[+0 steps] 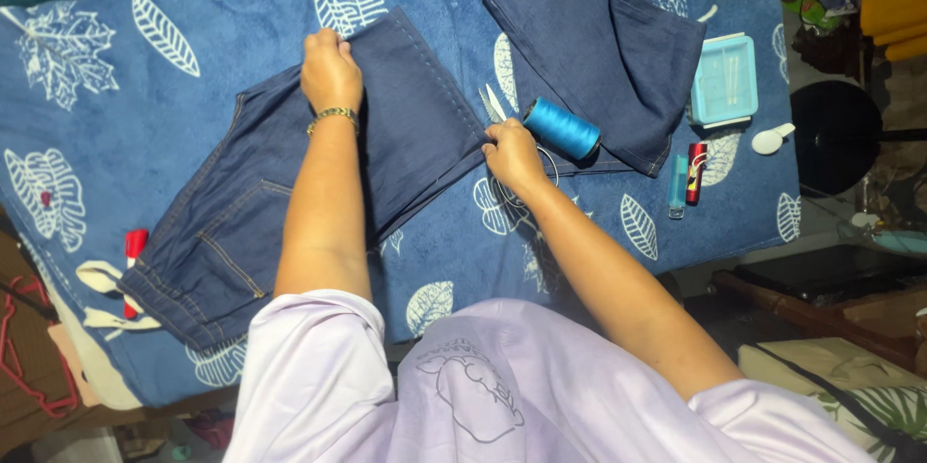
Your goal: The person folds a pair of blue jeans on a patterned work surface. They align the legs, fold the garment in half, then fold it again into a compact rectangle. Scissors and a spool of thread are visible on the table but not used.
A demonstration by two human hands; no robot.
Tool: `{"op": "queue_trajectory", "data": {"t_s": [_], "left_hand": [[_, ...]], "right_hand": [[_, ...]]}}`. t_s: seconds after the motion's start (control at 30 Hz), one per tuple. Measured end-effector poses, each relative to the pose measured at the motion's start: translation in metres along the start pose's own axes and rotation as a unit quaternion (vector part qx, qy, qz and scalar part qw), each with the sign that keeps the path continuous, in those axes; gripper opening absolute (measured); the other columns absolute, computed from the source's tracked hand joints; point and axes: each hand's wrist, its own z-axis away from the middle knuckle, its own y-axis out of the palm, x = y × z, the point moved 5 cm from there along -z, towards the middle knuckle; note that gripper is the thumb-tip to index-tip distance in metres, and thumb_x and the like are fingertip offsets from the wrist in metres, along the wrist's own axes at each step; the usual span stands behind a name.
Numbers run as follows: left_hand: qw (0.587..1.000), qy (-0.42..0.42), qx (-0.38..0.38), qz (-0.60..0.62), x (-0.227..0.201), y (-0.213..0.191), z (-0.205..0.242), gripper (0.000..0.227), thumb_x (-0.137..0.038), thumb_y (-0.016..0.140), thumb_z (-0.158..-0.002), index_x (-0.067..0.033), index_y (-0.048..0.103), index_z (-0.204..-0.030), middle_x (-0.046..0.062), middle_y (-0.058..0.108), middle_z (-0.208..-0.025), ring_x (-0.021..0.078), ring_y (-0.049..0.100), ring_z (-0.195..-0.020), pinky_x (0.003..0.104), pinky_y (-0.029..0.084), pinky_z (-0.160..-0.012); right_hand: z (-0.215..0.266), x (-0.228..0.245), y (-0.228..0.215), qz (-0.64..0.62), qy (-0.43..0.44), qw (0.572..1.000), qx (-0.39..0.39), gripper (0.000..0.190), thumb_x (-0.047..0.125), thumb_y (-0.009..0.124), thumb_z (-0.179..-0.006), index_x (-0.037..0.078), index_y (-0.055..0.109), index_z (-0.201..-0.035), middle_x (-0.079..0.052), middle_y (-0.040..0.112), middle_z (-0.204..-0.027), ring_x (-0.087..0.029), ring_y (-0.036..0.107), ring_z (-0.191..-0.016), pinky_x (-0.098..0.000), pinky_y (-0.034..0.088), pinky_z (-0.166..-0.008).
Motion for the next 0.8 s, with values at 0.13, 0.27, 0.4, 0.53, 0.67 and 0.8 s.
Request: {"op": "queue_trajectory", "data": {"t_s": [0.13,0.27,0.4,0.53,0.67,0.8], "left_hand": [[0.999,0.027,0.022,-0.031,0.008,-0.002,-0.018,0.011,-0.017,0.067,-0.102,-0.0106,0.065,-0.111,0.013,0.066,-0.112,0.0378,0.068,-0.098,0.049,0.054,-0.082],[0.994,0.080,0.064,-0.038,-0.013,-0.014,-0.014,0.026,-0.017,0.072,-0.090,-0.0073,0.064,-0.112,0.017,0.059,-0.131,0.0379,0.066,-0.097,0.047,0.054,-0.080],[0.985,0.149,0.080,0.001,-0.053,-0.021,0.027,0.040,-0.025,0.074,-0.091,-0.0058,0.060,-0.123,0.018,0.050,-0.145,0.0388,0.052,-0.123,0.051,0.045,-0.098],[0.962,0.238,0.133,-0.001,-0.093,-0.021,0.116,0.064,-0.046,0.069,-0.091,-0.0064,0.056,-0.139,0.020,0.034,-0.161,0.0405,0.030,-0.149,0.062,0.020,-0.119],[0.954,0.218,0.207,-0.023,-0.101,-0.016,0.161,0.090,-0.066,0.062,-0.088,-0.0064,0.044,-0.154,0.019,0.022,-0.165,0.0411,0.015,-0.152,0.068,0.010,-0.117],[0.934,0.182,0.291,-0.093,-0.089,0.001,0.163,0.086,-0.059,0.059,-0.087,-0.0117,0.036,-0.155,0.016,0.018,-0.167,0.0388,0.010,-0.154,0.067,0.008,-0.119]], "right_hand": [[0.000,0.001,0.003,0.015,0.006,0.999,0.028,0.023,0.008,0.074,-0.084,-0.002,0.074,-0.105,-0.022,0.066,-0.113,-0.039,0.064,-0.106,-0.0427,0.050,-0.095],[-0.007,-0.004,0.004,0.020,0.030,0.998,0.044,0.024,0.011,0.070,-0.085,-0.002,0.074,-0.105,-0.023,0.065,-0.114,-0.040,0.063,-0.107,-0.0432,0.049,-0.096],[-0.014,-0.007,0.001,0.013,0.046,0.997,0.054,0.028,0.015,0.062,-0.089,-0.002,0.073,-0.108,-0.024,0.065,-0.117,-0.041,0.063,-0.110,-0.0441,0.048,-0.100],[-0.010,0.006,-0.007,0.061,0.051,0.995,0.053,0.026,0.013,0.060,-0.086,-0.001,0.073,-0.104,-0.025,0.063,-0.118,-0.043,0.063,-0.107,-0.0468,0.049,-0.096],[-0.011,0.018,-0.021,0.050,0.074,0.996,0.006,0.021,0.005,0.058,-0.085,0.003,0.071,-0.101,-0.022,0.065,-0.114,-0.041,0.063,-0.105,-0.0474,0.050,-0.093],[-0.005,0.056,-0.016,-0.041,-0.082,0.988,-0.124,0.028,0.002,0.060,-0.085,0.003,0.067,-0.113,-0.020,0.065,-0.115,-0.040,0.064,-0.107,-0.0465,0.051,-0.094]]}}
